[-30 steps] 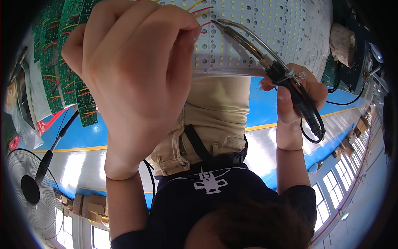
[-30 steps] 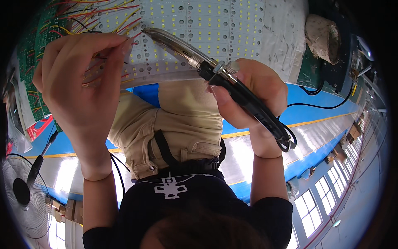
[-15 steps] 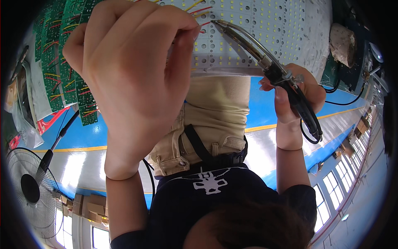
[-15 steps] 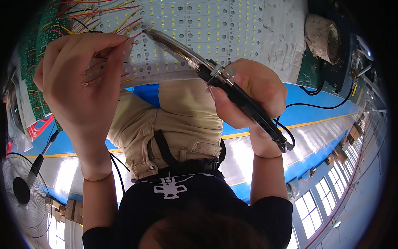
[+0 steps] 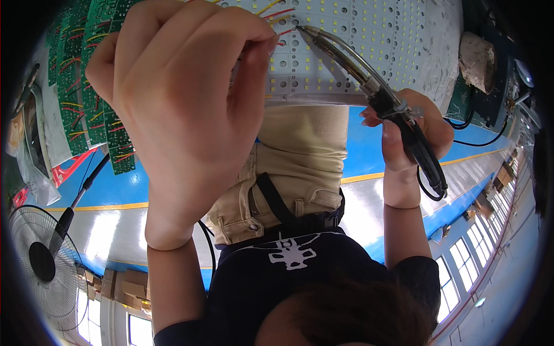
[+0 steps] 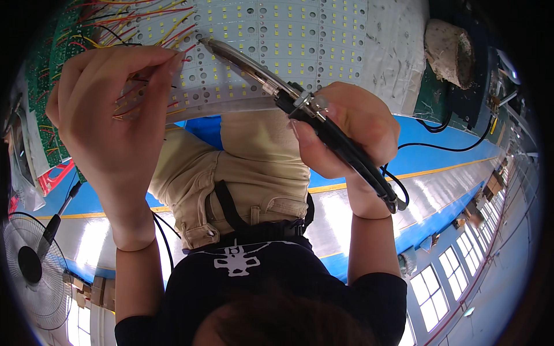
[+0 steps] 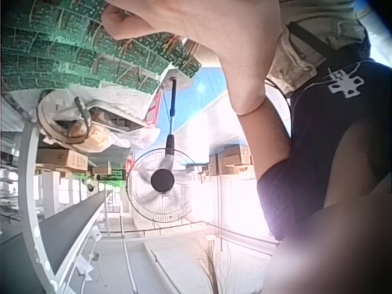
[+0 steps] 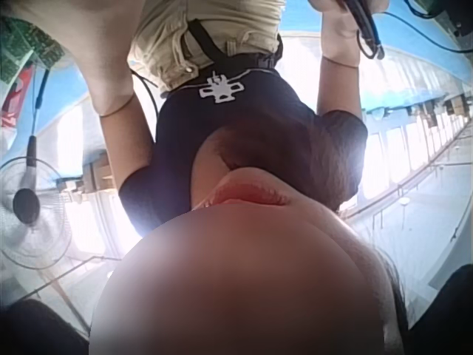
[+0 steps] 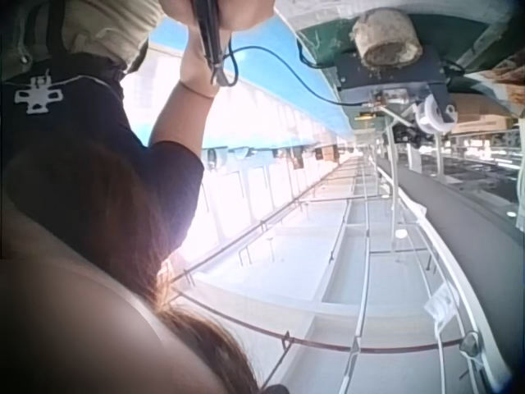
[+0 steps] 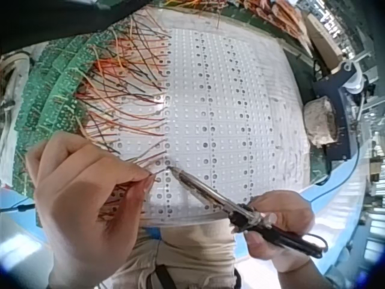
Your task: The person solders electrical wires onto an LED board using a soldering iron.
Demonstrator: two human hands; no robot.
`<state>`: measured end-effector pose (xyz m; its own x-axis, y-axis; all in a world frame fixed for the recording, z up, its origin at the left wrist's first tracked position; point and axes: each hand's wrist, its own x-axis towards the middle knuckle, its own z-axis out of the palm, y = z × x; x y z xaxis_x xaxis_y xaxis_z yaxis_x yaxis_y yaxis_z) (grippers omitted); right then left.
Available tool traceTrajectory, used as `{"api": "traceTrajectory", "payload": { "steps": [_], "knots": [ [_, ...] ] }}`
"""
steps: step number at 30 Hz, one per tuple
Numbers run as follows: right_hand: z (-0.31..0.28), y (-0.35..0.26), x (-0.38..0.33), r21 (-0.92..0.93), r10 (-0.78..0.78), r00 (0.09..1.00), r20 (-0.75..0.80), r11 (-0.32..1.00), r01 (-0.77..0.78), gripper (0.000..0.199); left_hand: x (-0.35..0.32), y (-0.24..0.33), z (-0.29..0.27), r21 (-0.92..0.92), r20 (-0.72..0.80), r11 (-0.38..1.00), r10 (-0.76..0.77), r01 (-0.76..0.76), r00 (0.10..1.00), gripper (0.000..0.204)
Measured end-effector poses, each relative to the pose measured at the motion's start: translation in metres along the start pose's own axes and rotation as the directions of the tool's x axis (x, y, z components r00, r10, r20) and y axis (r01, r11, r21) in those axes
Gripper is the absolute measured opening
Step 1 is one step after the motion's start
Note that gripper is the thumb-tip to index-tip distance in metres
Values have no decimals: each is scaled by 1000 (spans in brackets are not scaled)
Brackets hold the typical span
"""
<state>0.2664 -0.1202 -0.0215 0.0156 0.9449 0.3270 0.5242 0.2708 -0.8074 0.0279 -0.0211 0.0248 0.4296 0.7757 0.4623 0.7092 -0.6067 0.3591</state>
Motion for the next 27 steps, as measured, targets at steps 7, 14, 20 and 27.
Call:
{"api": "traceTrajectory", "payload": {
  "steps": [7, 14, 20, 27],
  "knots": [
    [13, -17, 16, 652, 132, 984, -123, 758, -20, 30, -12, -2, 11, -30, -49, 998, -53, 52, 997, 13],
    [-11, -37, 64, 909, 450, 884, 126, 304, -284, 30, -2, -1, 0, 30, 66, 999, -32, 30, 997, 10],
    [-3, -37, 64, 975, 447, 870, 207, -27, -219, 18, -10, -8, 8, -12, 3, 998, -64, 64, 998, 9],
    [25, -32, 62, 872, 385, 887, -254, 487, 38, 44, -11, -8, 6, 5, 15, 996, -89, 89, 996, 10]
  ]
}}
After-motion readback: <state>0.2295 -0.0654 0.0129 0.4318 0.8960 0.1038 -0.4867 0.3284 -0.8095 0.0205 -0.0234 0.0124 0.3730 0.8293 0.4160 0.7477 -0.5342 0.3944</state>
